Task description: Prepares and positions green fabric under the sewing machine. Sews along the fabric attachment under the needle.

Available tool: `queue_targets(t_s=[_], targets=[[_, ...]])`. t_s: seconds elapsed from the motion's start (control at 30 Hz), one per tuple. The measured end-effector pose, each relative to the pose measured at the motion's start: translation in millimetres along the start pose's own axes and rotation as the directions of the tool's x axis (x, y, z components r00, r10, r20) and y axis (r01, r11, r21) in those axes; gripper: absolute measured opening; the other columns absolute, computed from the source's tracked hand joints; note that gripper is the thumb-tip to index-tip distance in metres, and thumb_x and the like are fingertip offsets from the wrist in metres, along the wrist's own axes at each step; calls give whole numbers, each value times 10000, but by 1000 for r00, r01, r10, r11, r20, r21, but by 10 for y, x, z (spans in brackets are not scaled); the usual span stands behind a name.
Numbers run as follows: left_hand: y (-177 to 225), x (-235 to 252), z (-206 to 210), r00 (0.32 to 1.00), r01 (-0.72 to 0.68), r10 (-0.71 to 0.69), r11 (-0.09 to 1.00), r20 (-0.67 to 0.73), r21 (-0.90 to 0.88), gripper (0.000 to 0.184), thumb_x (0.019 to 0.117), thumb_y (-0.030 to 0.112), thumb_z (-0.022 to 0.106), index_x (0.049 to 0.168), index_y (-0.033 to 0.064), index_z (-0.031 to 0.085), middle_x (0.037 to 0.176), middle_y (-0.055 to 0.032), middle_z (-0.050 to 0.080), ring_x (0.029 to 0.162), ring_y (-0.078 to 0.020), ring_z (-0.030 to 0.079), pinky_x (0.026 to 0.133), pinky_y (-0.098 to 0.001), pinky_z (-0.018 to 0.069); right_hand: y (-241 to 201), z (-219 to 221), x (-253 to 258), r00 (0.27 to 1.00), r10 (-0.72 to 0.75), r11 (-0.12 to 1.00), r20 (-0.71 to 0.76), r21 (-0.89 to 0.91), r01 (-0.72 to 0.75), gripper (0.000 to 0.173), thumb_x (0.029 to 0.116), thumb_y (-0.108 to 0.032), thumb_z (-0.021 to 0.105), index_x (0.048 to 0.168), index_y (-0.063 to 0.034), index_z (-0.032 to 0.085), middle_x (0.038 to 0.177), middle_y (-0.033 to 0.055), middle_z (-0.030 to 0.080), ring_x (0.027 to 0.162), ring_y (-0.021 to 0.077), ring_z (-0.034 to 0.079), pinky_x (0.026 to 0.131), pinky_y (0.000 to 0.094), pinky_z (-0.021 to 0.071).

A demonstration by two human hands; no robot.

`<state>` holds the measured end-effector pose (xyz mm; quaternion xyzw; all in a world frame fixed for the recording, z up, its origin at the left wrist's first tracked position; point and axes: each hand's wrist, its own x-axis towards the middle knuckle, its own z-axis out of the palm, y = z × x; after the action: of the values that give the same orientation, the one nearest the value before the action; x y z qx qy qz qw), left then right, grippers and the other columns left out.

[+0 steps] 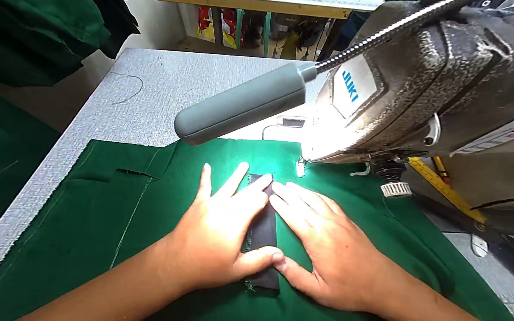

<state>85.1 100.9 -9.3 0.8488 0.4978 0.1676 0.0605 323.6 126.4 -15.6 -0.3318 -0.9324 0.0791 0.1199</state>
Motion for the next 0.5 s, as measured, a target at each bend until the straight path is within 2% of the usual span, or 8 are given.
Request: queue_targets(t_s=[0.07, 0.13, 0.27, 0.37, 0.43, 0.5], targets=[[-55, -28, 13, 999, 18, -17, 1000, 29, -13, 755, 903, 804, 354, 1318, 250, 656, 1553, 109, 501, 1532, -292, 312, 1081, -854, 141, 7, -5, 4, 1000, 5, 1000, 17, -7, -5, 756, 981, -672, 328, 1529, -177, 493, 1585, 16, 476, 1488, 199, 397, 1188, 446, 342], [-73, -57, 26, 999, 18, -18, 1000, 41, -6, 773, 892, 819, 344, 1337, 263, 644, 1566, 120, 482, 1535, -297, 304, 1071, -863, 128, 7, -5, 6, 1000, -3, 1000, 26, -15, 3, 759, 973, -671, 335, 1524, -175, 495, 1582, 22, 480, 1481, 205, 406, 1169, 458, 356], [-90, -53, 5, 996, 24, -24, 1000, 89, -2, 824, 884, 839, 327, 1415, 267, 592, 1580, 106, 466, 1546, -317, 272, 1067, -870, 112, 14, -85, 97, 997, -23, 996, 70, -82, 29, 767, 940, -708, 349, 1468, -195, 563, 1547, 39, 519, 1421, 238, 480, 1089, 492, 416], [-72, -40, -55, 977, 48, -51, 999, 209, 19, 901, 873, 873, 278, 1527, 287, 482, 1614, 135, 406, 1573, -318, 176, 1075, -868, 77, -3, -120, 149, 995, -34, 992, 89, -116, 44, 747, 903, -733, 385, 1387, -224, 639, 1528, 47, 535, 1367, 238, 524, 1059, 495, 431], [-67, -6, -94, 965, 59, -59, 998, 254, 9, 909, 865, 883, 277, 1554, 311, 434, 1632, 147, 371, 1581, -314, 136, 1078, -866, 55, -8, -139, 150, 994, -17, 995, 106, -95, 28, 756, 906, -724, 392, 1414, -212, 618, 1545, 50, 517, 1395, 237, 500, 1095, 503, 405], [-70, 13, -111, 962, 61, -55, 998, 268, -13, 882, 862, 883, 298, 1573, 368, 384, 1638, 157, 354, 1584, -319, 116, 1071, -872, 42, -9, -105, 84, 995, 0, 999, 103, -52, 5, 776, 954, -706, 342, 1478, -174, 552, 1563, 66, 495, 1459, 237, 437, 1170, 525, 343]])
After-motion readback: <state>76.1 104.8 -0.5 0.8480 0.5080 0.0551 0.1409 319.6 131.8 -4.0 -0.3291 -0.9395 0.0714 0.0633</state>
